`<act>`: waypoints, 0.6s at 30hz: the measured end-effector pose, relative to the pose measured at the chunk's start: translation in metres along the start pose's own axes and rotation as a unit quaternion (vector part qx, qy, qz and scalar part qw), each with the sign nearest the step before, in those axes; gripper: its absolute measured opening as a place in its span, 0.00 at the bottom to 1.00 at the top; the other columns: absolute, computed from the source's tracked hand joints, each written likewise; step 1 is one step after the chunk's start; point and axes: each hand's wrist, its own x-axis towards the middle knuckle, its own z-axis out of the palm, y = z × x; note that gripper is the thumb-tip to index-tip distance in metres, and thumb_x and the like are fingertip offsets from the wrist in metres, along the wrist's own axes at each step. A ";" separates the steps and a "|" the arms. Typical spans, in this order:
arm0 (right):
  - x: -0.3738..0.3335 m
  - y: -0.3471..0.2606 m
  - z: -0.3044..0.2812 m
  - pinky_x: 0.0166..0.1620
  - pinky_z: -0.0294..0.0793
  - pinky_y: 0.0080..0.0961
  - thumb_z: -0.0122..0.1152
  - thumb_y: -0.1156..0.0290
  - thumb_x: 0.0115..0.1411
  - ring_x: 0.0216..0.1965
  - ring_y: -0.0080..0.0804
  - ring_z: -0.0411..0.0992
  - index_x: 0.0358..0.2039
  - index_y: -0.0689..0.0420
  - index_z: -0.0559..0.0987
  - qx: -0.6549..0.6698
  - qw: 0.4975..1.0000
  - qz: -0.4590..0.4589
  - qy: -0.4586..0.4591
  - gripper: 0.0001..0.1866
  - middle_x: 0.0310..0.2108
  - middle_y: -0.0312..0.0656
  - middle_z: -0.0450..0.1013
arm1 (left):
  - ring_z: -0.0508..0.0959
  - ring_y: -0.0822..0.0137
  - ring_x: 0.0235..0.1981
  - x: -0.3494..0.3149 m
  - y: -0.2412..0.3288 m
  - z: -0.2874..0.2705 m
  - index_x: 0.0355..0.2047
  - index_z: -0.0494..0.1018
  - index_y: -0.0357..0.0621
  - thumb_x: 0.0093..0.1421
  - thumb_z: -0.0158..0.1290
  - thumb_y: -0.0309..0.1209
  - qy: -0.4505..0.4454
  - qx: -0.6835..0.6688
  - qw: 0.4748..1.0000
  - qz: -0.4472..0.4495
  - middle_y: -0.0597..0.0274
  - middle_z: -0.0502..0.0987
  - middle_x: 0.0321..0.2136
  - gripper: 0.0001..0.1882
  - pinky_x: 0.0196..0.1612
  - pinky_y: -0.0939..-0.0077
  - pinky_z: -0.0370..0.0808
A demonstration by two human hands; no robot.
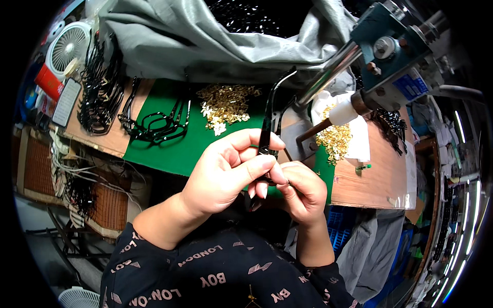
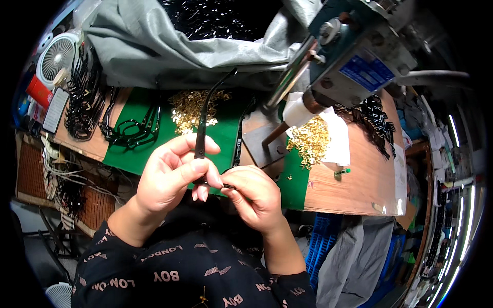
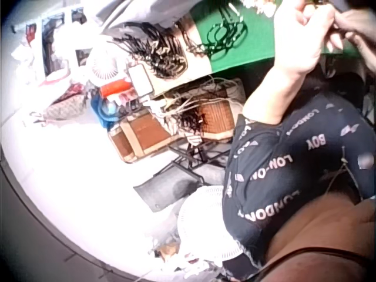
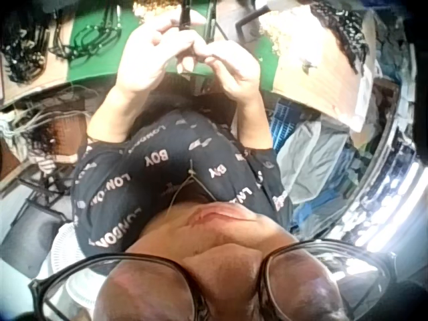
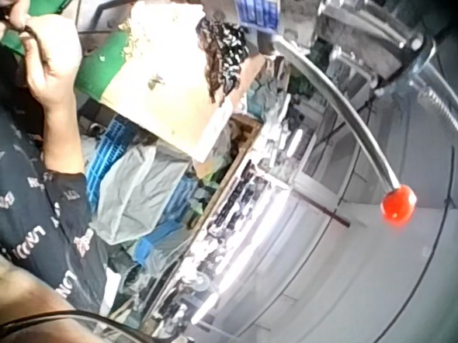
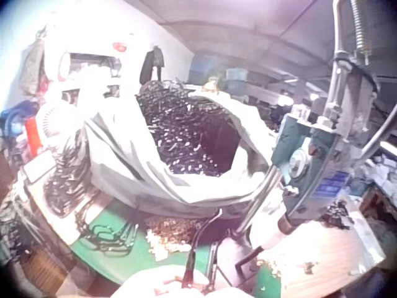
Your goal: The person repeatedly picks up black eyeglass frames and small gold-colored metal components from a green mat, then uses a vertical press tool to attach the components to the frames. Finished frames are placed into a gray cloth bag. The process is repeated for multiple frames.
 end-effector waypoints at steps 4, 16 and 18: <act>-0.005 0.001 -0.015 0.33 0.69 0.17 0.57 0.75 0.58 0.28 0.24 0.72 0.33 0.65 0.78 0.002 0.981 0.155 0.114 0.07 0.27 0.41 0.75 | 0.76 0.71 0.27 0.028 -0.002 0.018 0.57 0.56 0.38 0.60 0.49 0.25 -0.040 -0.035 0.998 0.034 0.51 0.73 0.44 0.25 0.24 0.85 0.71; 0.061 -0.023 -0.112 0.44 0.67 0.20 0.54 0.66 0.61 0.38 0.27 0.69 0.44 0.60 0.73 -0.204 0.884 -0.081 0.414 0.14 0.41 0.42 0.71 | 0.77 0.72 0.31 0.104 -0.012 0.066 0.52 0.60 0.37 0.53 0.53 0.18 -0.065 -0.035 0.992 0.102 0.58 0.68 0.46 0.26 0.33 0.82 0.74; 0.097 -0.086 -0.139 0.45 0.65 0.29 0.52 0.57 0.61 0.38 0.31 0.67 0.40 0.57 0.72 -0.178 0.916 -0.168 0.318 0.16 0.40 0.42 0.69 | 0.78 0.71 0.31 0.108 -0.013 0.076 0.47 0.63 0.38 0.53 0.53 0.18 -0.064 -0.043 0.993 0.092 0.62 0.70 0.38 0.21 0.32 0.83 0.73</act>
